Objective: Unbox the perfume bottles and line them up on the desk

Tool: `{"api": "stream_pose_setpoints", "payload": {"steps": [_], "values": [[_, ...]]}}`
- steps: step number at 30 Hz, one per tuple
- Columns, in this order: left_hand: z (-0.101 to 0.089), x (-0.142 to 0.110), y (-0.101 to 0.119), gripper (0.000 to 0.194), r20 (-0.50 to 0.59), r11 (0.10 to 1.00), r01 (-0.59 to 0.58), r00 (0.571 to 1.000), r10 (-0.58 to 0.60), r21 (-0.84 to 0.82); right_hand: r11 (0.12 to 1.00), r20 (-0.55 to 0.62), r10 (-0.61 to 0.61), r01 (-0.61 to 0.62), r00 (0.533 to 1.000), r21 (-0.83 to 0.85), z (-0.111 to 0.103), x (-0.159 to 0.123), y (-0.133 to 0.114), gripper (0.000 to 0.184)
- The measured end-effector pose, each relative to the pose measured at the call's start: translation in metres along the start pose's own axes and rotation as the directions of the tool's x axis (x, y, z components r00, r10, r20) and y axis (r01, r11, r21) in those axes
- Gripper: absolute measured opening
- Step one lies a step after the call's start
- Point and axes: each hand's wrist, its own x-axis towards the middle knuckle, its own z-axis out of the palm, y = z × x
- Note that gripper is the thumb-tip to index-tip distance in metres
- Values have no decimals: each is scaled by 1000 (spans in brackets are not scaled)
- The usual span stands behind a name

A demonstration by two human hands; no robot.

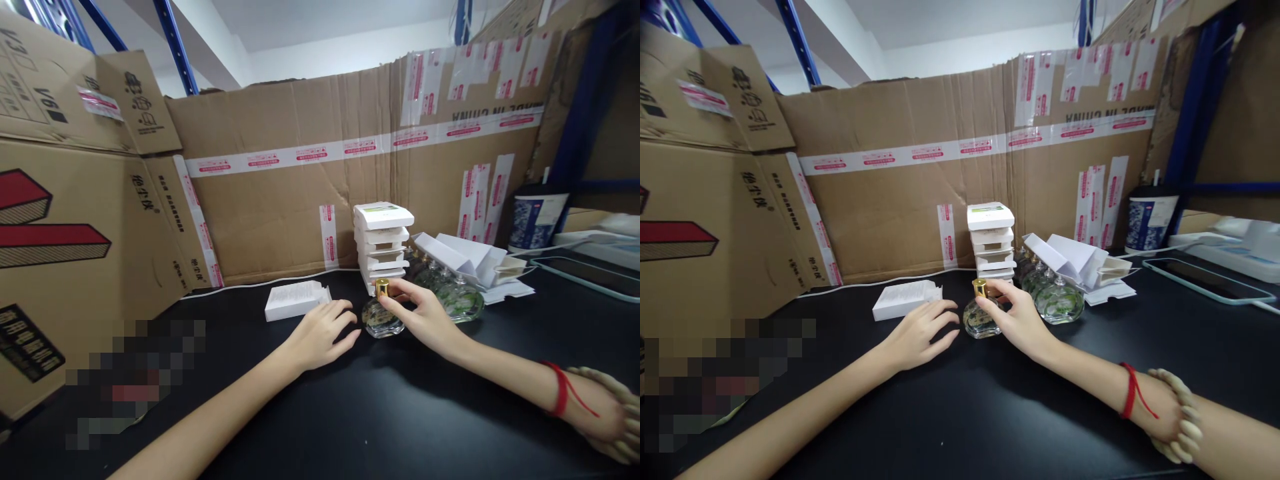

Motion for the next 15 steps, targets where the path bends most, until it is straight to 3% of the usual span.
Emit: {"api": "stream_pose_setpoints", "payload": {"steps": [15], "values": [[-1,0,2,23,10,1000,3,1000,-3,-1,999,-39,40,-40,998,11,-1,4,-3,29]]}}
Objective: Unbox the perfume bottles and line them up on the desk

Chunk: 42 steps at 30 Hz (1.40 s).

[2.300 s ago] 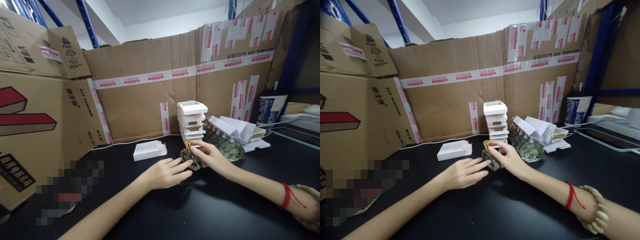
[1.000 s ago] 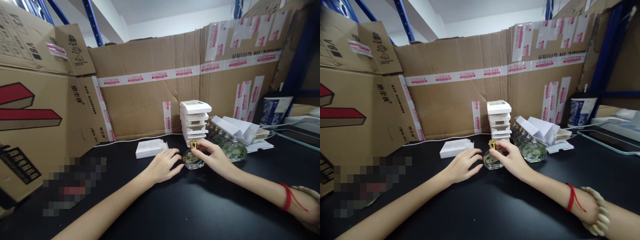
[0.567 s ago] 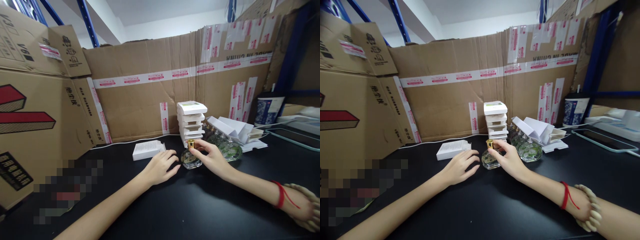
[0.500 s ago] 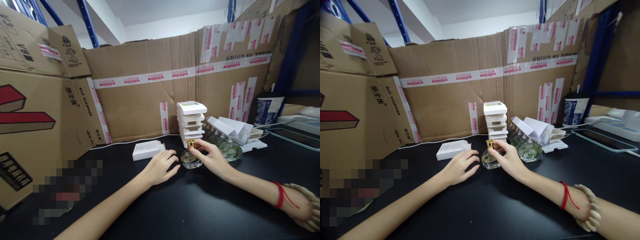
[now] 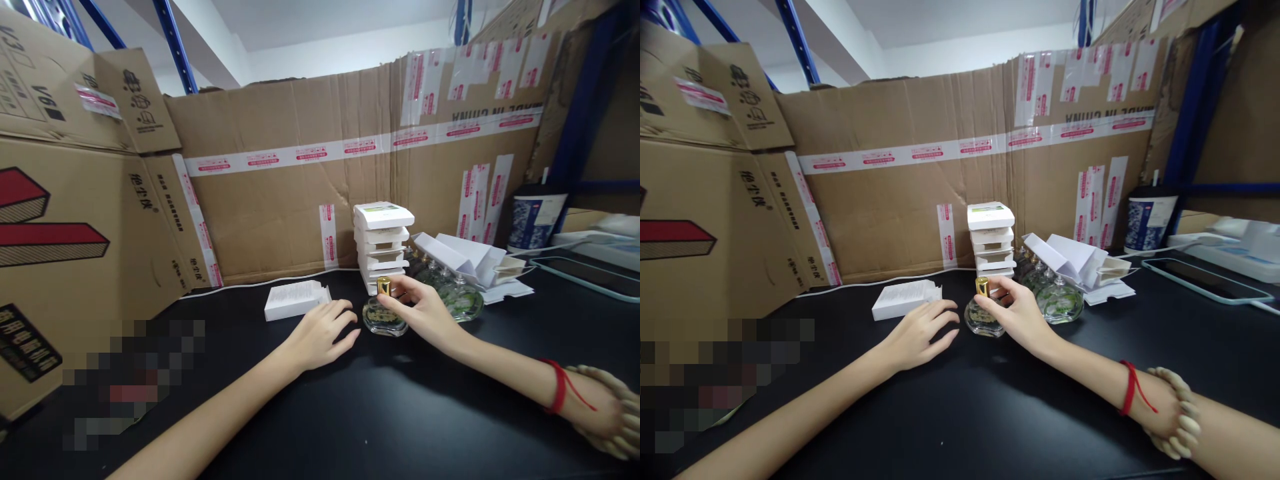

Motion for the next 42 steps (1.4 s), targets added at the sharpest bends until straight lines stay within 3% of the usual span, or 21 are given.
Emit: {"api": "stream_pose_setpoints", "payload": {"steps": [14,19,26,31,39,42], "values": [[-1,1,-1,22,7,1000,-6,1000,6,2,999,2,-51,51,999,-10,-3,-1,-2,31],[-1,1,-1,21,6,1000,-1,1000,1,7,997,56,-71,69,996,46,-3,-1,-2,30],[-1,0,0,19,-7,1000,-4,1000,4,-1,939,140,14,-61,990,339,0,1,-1,37],[-3,1,1,19,-19,1000,-6,1000,6,1,907,126,54,-101,991,408,1,1,-3,39],[-4,1,2,16,-33,1000,-3,999,3,8,780,187,232,-298,955,551,-3,5,-6,39],[-4,2,2,17,-38,1000,-5,999,5,4,792,183,247,-307,952,527,-8,10,-6,40]]}}
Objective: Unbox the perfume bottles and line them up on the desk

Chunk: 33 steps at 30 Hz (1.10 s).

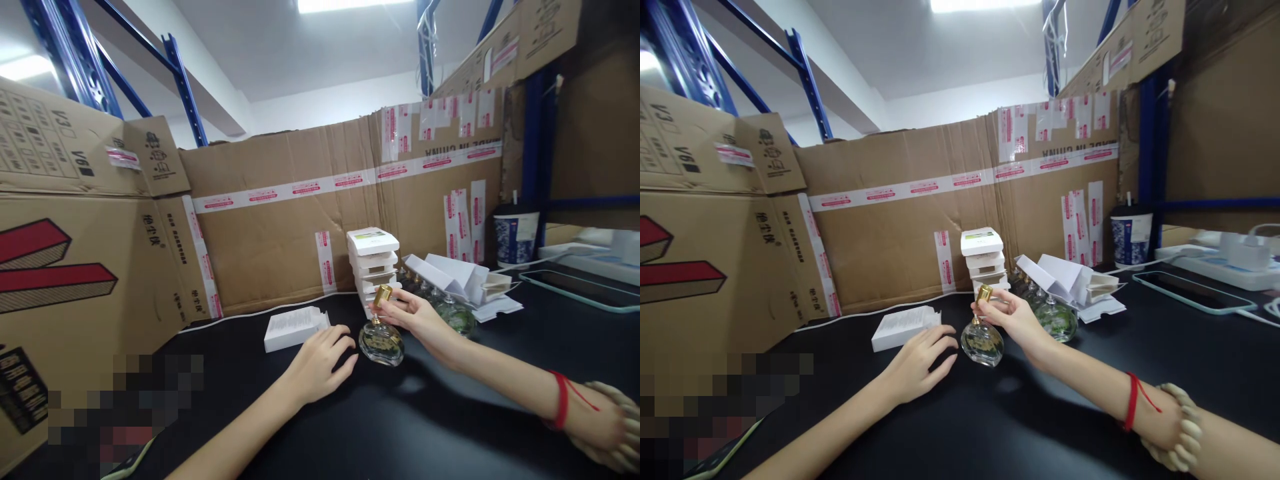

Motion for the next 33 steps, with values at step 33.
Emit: {"api": "stream_pose_setpoints", "payload": {"steps": [33], "values": [[2,-1,-3,18,11,1000,-1,1000,1,5,888,-178,356,-391,918,-243,-9,7,12,30]]}}
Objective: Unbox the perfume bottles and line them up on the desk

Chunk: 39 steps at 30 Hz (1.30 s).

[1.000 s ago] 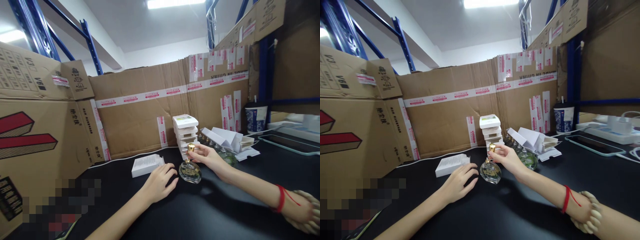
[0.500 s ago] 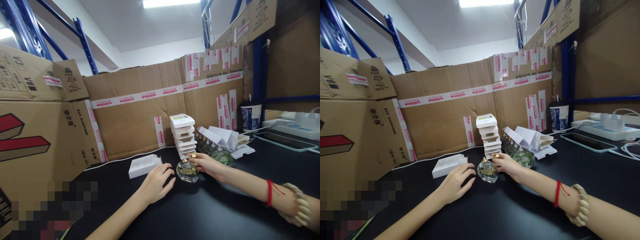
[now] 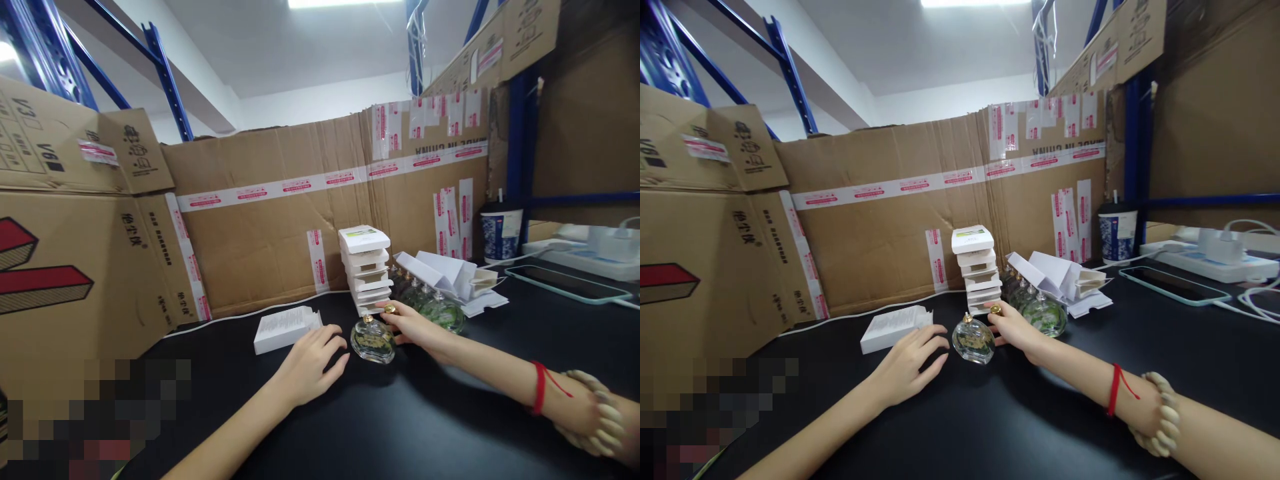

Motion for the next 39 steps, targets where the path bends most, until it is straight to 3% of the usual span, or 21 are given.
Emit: {"api": "stream_pose_setpoints", "payload": {"steps": [3,5,9,12,16,19,28,33,36,39], "values": [[0,0,0,18,-3,1000,0,1000,0,-1,935,9,-259,253,966,-250,0,0,5,27],[0,0,1,17,-1,1000,-2,1000,2,-4,842,48,-406,394,913,-367,-1,0,8,28],[0,0,0,17,1,1000,-2,1000,2,-9,644,70,-609,544,790,-537,-5,-5,2,25],[1,-1,0,17,2,1000,1,1000,-1,-6,477,68,-748,605,661,-638,-9,-12,-12,25],[2,-1,-1,17,10,1000,2,1000,-2,-2,236,60,-895,584,442,-776,-19,-21,-30,28],[2,0,-1,17,12,1000,5,1000,-5,-8,164,47,-937,556,346,-815,-27,-25,-38,29],[1,1,-1,19,10,1000,-7,1000,7,-9,163,-5,-961,549,277,-820,-34,-27,-44,26],[2,2,-2,18,21,1000,11,1000,-10,-19,152,-55,-977,497,204,-854,-38,-23,-44,27],[2,2,-3,19,31,999,24,999,-23,-22,186,-104,-973,432,207,-882,-48,-20,-46,30],[3,2,-4,20,32,1000,23,999,-23,-6,286,-214,-948,339,234,-896,-62,-20,-47,32]]}}
